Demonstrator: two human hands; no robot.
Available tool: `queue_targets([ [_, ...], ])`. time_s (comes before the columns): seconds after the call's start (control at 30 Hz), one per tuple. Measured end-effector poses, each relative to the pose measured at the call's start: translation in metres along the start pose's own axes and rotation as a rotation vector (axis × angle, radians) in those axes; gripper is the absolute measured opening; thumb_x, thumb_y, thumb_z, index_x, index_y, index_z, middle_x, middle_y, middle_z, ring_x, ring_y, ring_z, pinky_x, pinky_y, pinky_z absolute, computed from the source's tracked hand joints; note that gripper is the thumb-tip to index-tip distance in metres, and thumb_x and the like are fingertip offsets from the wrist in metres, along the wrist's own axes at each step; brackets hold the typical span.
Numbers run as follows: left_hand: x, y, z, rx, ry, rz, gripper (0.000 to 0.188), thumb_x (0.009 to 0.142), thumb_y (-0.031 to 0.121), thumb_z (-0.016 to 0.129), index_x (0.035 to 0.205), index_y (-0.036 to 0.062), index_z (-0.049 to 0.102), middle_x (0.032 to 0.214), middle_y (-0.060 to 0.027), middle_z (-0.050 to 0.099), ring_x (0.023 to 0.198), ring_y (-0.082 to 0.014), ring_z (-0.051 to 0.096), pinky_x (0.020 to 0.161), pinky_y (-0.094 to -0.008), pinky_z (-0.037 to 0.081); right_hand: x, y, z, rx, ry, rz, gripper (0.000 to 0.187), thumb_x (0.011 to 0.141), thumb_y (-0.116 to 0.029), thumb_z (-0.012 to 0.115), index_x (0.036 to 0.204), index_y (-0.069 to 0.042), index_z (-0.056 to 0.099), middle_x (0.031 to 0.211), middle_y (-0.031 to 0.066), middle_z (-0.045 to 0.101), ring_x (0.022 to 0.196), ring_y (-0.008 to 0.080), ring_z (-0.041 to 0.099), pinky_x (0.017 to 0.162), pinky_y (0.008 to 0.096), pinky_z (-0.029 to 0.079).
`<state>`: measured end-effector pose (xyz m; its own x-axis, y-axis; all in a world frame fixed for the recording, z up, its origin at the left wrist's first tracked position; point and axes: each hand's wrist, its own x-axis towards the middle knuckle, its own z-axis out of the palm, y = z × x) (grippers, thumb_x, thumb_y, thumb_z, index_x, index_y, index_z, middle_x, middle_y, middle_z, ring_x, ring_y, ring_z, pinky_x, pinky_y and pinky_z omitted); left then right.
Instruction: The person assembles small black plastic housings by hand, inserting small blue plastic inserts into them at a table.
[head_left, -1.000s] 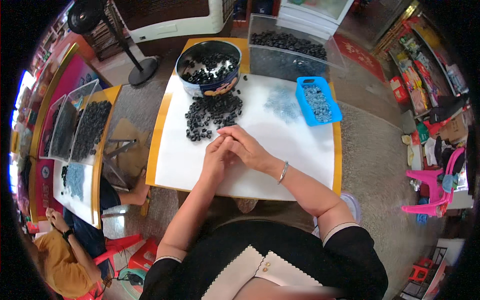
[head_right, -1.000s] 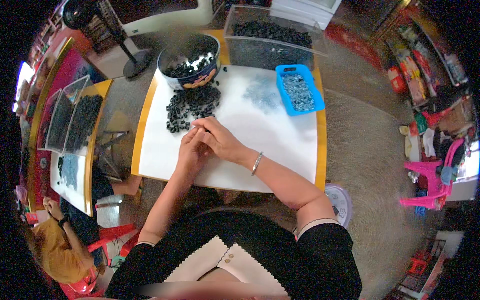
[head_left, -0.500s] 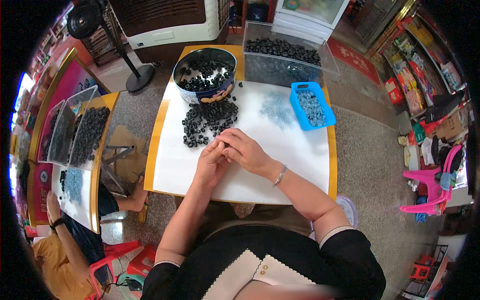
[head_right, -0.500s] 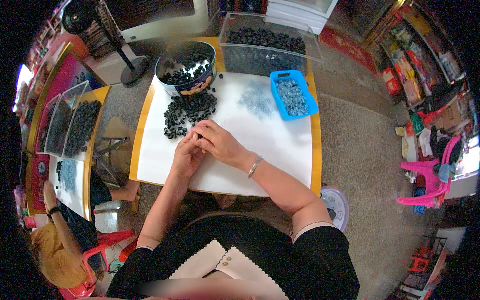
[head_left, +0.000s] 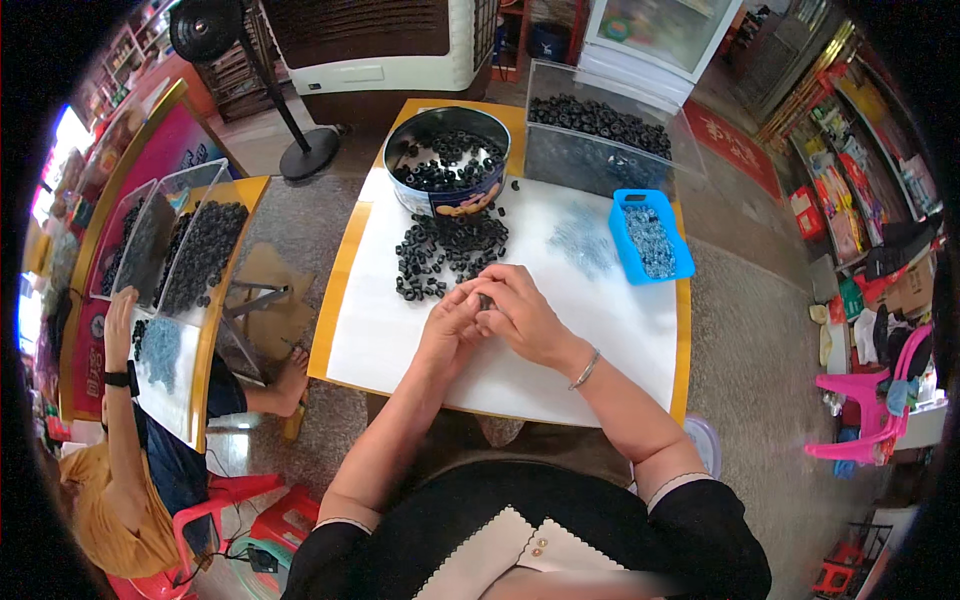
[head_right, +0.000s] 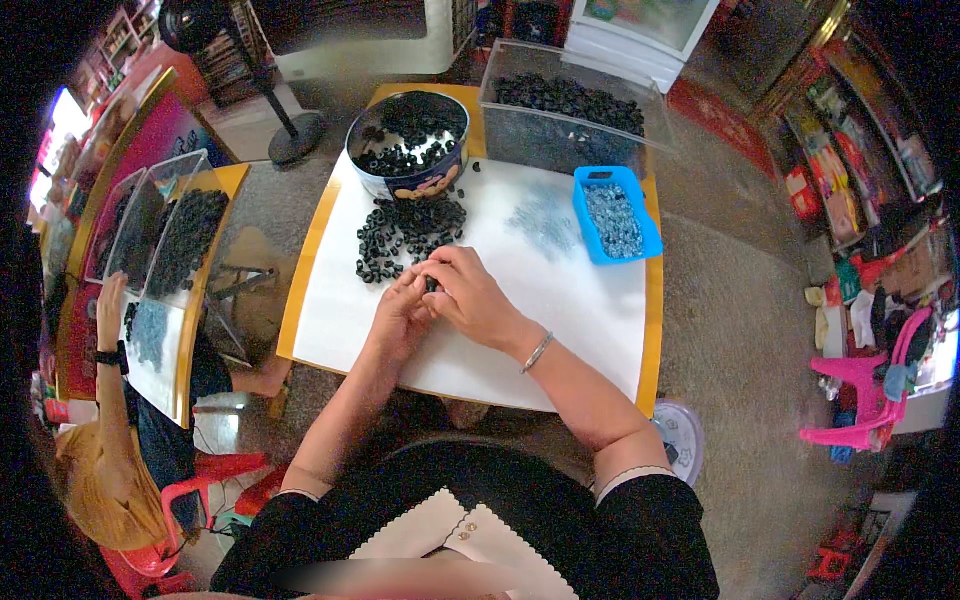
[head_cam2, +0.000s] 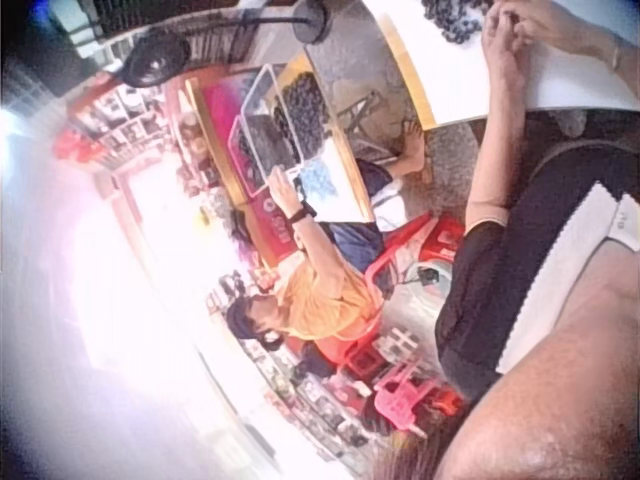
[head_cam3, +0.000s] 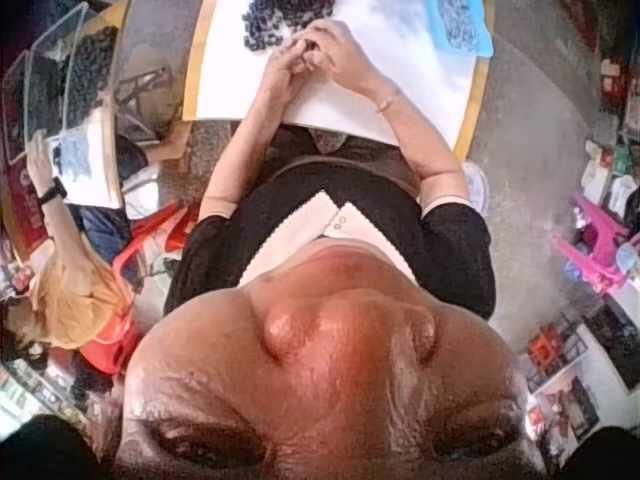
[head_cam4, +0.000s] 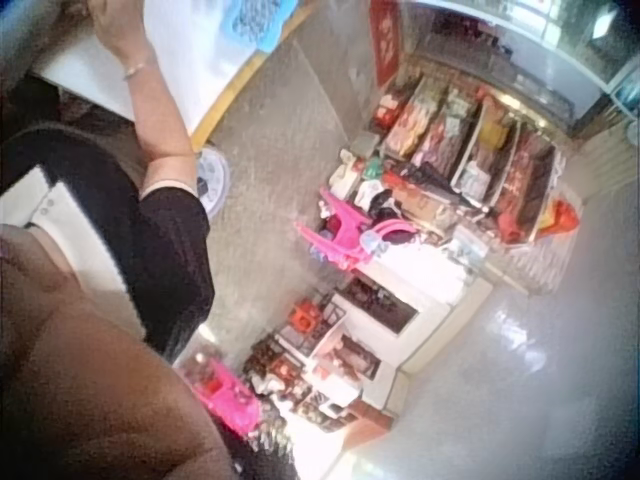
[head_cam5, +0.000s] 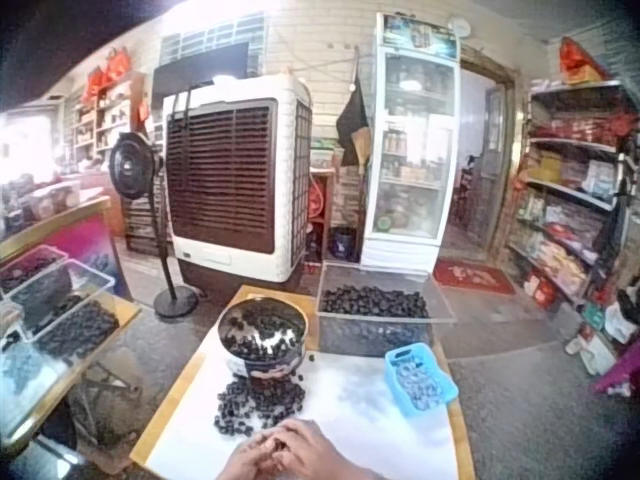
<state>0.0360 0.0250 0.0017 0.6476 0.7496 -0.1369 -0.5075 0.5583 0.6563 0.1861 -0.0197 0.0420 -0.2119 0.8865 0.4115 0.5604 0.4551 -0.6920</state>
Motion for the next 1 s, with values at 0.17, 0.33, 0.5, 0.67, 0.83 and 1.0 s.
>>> queue_targets([
  [0.17,0.002,-0.006,-0.001,-0.012,0.016,0.056,0.038,0.088,0.019,0.060,0.120,0.0020,0.048,0.097,-0.0032,0.059,0.075,-0.0085,0.057,0.065,-0.0217,0.048,0.001,-0.003,0.001,-0.091,0.048,-0.053,0.034,0.079,-0.008,0.058,0.112,-0.002,0.054,0.116,0.0141,0.047,0.105,0.0302,0.045,0.091,0.0364,0.039],
  [0.33,0.001,-0.003,0.004,-0.013,0.044,0.067,0.037,0.087,0.017,0.060,0.120,0.0018,0.049,0.101,-0.0042,0.059,0.077,-0.0084,0.058,0.065,-0.0217,0.048,0.000,-0.007,0.006,-0.100,0.091,-0.039,0.034,0.078,-0.007,0.057,0.111,-0.002,0.054,0.113,0.0145,0.049,0.103,0.0304,0.045,0.090,0.0371,0.040],
  [0.5,0.002,-0.006,-0.009,-0.035,-0.052,0.039,0.033,0.089,0.020,0.057,0.115,-0.0004,0.052,0.100,-0.0057,0.061,0.082,-0.0102,0.059,0.068,-0.0226,0.049,0.002,-0.013,0.001,-0.198,0.145,-0.105,0.032,0.075,-0.004,0.058,0.106,0.001,0.054,0.108,0.0155,0.049,0.097,0.0309,0.048,0.085,0.0379,0.042],
  [0.67,-0.002,-0.005,-0.002,0.004,-0.028,-0.013,0.033,0.092,0.027,0.051,0.108,-0.0008,0.054,0.097,-0.0080,0.062,0.084,-0.0153,0.062,0.075,-0.0280,0.051,0.000,-0.006,0.004,-0.263,0.145,-0.197,0.032,0.073,-0.004,0.058,0.105,0.003,0.052,0.100,0.0164,0.050,0.090,0.0314,0.050,0.080,0.0383,0.044],
  [0.83,-0.004,-0.004,-0.001,0.014,-0.039,-0.006,0.034,0.092,0.032,0.051,0.103,-0.0004,0.057,0.095,-0.0076,0.063,0.082,-0.0161,0.062,0.074,-0.0289,0.051,-0.002,-0.007,0.002,-0.250,0.210,-0.207,0.030,0.074,-0.008,0.058,0.101,0.000,0.049,0.090,0.0154,0.052,0.079,0.0321,0.051,0.072,0.0397,0.043],
  [1.0,0.009,-0.018,-0.038,-0.070,-0.214,0.116,0.036,0.092,0.031,0.050,0.108,-0.0014,0.056,0.099,-0.0071,0.060,0.093,-0.0174,0.057,0.086,-0.0310,0.044,-0.004,-0.009,0.001,-0.270,0.229,-0.140,0.026,0.074,-0.012,0.060,0.095,-0.002,0.047,0.080,0.0143,0.053,0.070,0.0331,0.052,0.065,0.0416,0.042],
])
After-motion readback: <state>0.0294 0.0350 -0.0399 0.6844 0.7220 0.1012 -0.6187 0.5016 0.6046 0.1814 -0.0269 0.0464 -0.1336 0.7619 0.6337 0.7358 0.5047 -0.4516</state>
